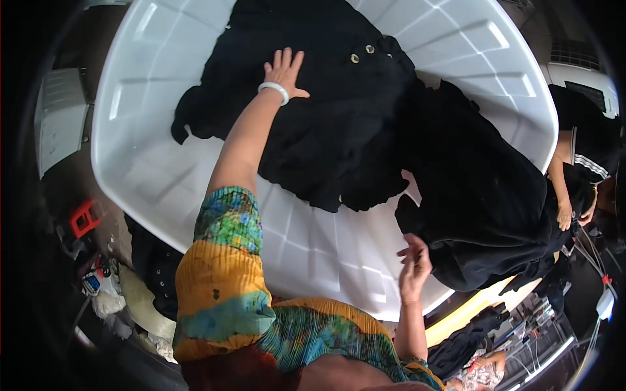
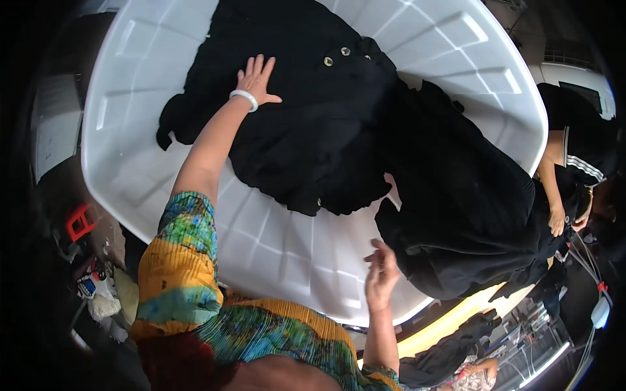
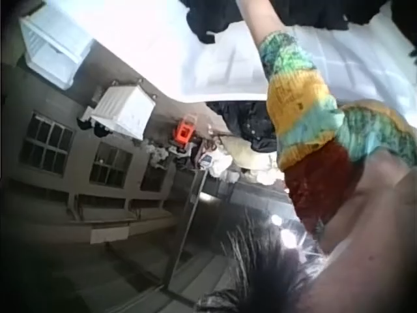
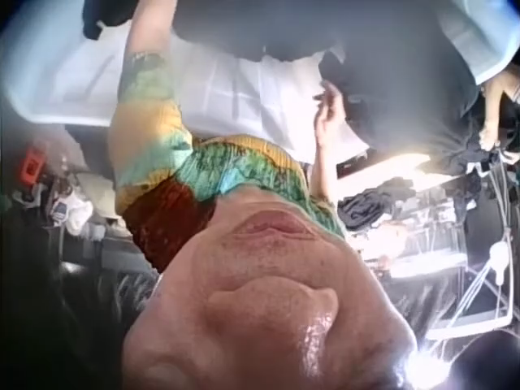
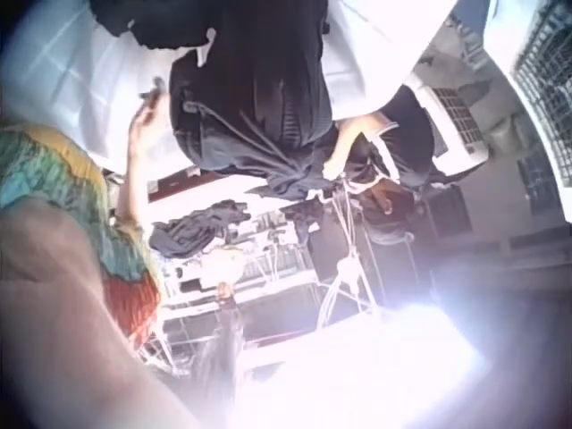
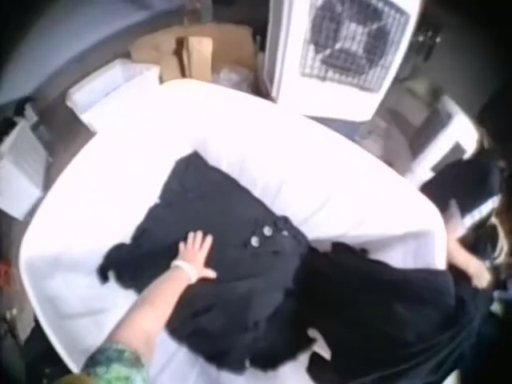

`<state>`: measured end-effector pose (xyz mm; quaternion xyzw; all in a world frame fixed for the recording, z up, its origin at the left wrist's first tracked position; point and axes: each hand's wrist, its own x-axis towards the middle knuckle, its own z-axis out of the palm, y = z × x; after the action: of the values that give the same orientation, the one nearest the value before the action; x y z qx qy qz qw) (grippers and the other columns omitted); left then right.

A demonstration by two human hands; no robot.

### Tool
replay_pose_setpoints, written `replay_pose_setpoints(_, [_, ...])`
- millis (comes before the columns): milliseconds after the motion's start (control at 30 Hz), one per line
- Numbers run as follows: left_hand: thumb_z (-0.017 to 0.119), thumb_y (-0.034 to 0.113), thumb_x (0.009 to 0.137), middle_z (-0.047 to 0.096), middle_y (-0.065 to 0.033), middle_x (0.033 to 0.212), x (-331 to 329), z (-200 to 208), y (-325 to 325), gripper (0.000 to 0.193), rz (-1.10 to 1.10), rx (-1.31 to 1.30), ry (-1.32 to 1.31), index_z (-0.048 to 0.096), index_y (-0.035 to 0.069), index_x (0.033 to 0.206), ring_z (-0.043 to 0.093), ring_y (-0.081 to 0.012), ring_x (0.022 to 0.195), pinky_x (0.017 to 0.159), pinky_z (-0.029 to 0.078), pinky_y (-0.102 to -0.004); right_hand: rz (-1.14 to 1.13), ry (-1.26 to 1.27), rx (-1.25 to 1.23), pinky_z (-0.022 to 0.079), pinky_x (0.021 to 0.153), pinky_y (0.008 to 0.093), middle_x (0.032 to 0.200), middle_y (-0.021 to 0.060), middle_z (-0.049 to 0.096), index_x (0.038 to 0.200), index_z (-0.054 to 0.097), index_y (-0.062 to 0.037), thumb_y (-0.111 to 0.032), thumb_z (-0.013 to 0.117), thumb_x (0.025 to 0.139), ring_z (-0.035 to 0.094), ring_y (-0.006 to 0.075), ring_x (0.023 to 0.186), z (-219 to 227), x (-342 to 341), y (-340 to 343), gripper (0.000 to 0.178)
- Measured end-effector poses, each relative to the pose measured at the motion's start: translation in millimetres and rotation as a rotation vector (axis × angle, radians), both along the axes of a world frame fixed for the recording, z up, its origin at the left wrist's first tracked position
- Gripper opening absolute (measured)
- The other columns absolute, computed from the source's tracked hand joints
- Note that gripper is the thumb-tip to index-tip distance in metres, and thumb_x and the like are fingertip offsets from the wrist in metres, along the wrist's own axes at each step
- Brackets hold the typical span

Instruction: Trimming excess threads from black garments with gold eyelets using thread snips.

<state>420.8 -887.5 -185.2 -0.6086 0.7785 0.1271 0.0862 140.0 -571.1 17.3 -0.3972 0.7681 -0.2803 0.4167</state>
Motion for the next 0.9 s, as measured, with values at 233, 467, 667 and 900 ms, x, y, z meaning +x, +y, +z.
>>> replay_pose_setpoints(233, [0.064,0.016,0.066,0.053,-0.0098,0.100,-57,-35,-10,0.033,-0.031,-0.002,0.008,0.050,0.009,0.095,0.049,-0.0232,0.097,0.084,0.039,-0.0412,-0.056,-0.092,0.131,0.039,0.051,0.0198,0.088,0.0075,0.059,0.099,0.051,-0.0002,-0.005,0.040,0.087,0.052,0.0091,0.060,-5,45,-6,0.017])
replay_pose_setpoints(467, [0.055,0.017,0.063,0.059,-0.0176,0.085,-62,15,71,0.025,0.082,0.390,0.312,0.052,0.005,0.085,0.056,-0.0337,0.084,0.076,0.045,-0.0397,0.076,-0.051,0.041,0.039,0.045,0.0198,0.082,0.0079,0.059,0.097,0.052,-0.0004,-0.007,0.043,0.087,0.049,0.0094,0.050,-17,50,-39,0.015])
replay_pose_setpoints(667, [0.055,0.022,0.061,0.056,-0.0224,0.080,-84,91,162,0.029,-0.045,0.618,0.488,0.047,0.001,0.080,0.052,-0.0394,0.082,0.071,0.043,-0.0437,-0.197,-0.151,0.069,0.044,0.057,0.0253,0.072,0.0067,0.058,0.097,0.054,0.0032,-0.029,0.055,0.081,0.054,0.0117,0.064,-92,45,-71,0.036])
replay_pose_setpoints(900, [0.058,0.023,0.061,0.057,-0.0216,0.077,-104,192,252,0.035,-0.043,0.767,0.562,0.048,-0.002,0.083,0.055,-0.0364,0.076,0.068,0.044,-0.0401,-0.423,-0.873,0.468,0.029,0.036,0.0194,0.056,-0.0024,0.045,0.093,0.049,-0.0095,-0.054,0.062,0.066,0.037,0.0079,0.040,-49,51,-22,0.054])
